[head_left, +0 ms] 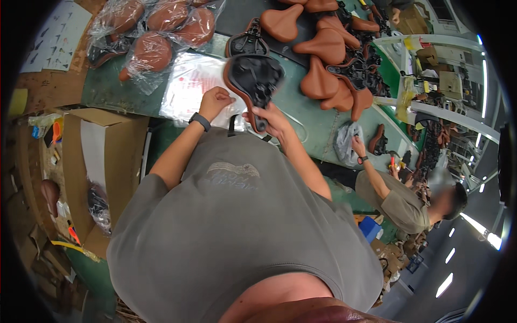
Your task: Packaging bicycle seats into plastic bags and placing them into a shipping box.
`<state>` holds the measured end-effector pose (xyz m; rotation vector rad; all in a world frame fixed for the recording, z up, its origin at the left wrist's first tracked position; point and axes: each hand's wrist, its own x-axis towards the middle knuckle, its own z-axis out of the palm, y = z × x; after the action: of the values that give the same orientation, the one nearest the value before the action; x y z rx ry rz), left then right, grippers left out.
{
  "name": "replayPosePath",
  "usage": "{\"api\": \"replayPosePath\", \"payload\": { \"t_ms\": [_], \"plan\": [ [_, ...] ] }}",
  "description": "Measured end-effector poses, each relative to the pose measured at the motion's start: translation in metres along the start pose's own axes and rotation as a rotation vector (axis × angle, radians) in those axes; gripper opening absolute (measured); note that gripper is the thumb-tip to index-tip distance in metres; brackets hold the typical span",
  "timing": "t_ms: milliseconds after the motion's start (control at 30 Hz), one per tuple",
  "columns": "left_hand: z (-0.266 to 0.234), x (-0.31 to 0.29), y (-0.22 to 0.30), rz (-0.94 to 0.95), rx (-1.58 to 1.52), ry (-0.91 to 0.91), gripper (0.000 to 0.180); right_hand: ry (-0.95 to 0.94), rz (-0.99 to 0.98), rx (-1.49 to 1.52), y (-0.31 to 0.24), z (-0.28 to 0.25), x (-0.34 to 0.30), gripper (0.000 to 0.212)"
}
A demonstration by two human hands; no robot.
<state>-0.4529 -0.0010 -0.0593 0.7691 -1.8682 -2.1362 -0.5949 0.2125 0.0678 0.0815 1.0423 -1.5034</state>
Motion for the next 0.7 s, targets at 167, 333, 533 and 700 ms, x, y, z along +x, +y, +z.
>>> {"api": "replayPosePath", "payload": {
  "t_ms": [167,333,533,700],
  "plan": [
    [-0.032,-0.047,0.062,-0.349,-0.311,-0.003,0.022,-0.087,0.125,-0.047,-0.011,0.047,0.056,0.051],
    [-0.159,-0.071,0.110,-0.071,-1.252,0.280,0.018,-0.111,0.007,0.249,-0.031,0.034,0.031,0.050],
    [-0.097,-0.019,0.213,-0.104,-0.204,0.294,0.018,0.052,-0.410,-1.105,-0.067,0.035,-0.002,0.092],
    [-0.008,0.002,0.292,0.625,0.260,-0.426,0.011,0.314,-0.183,-0.479,-0.052,0.040,0.035,0.086]
  ]
}}
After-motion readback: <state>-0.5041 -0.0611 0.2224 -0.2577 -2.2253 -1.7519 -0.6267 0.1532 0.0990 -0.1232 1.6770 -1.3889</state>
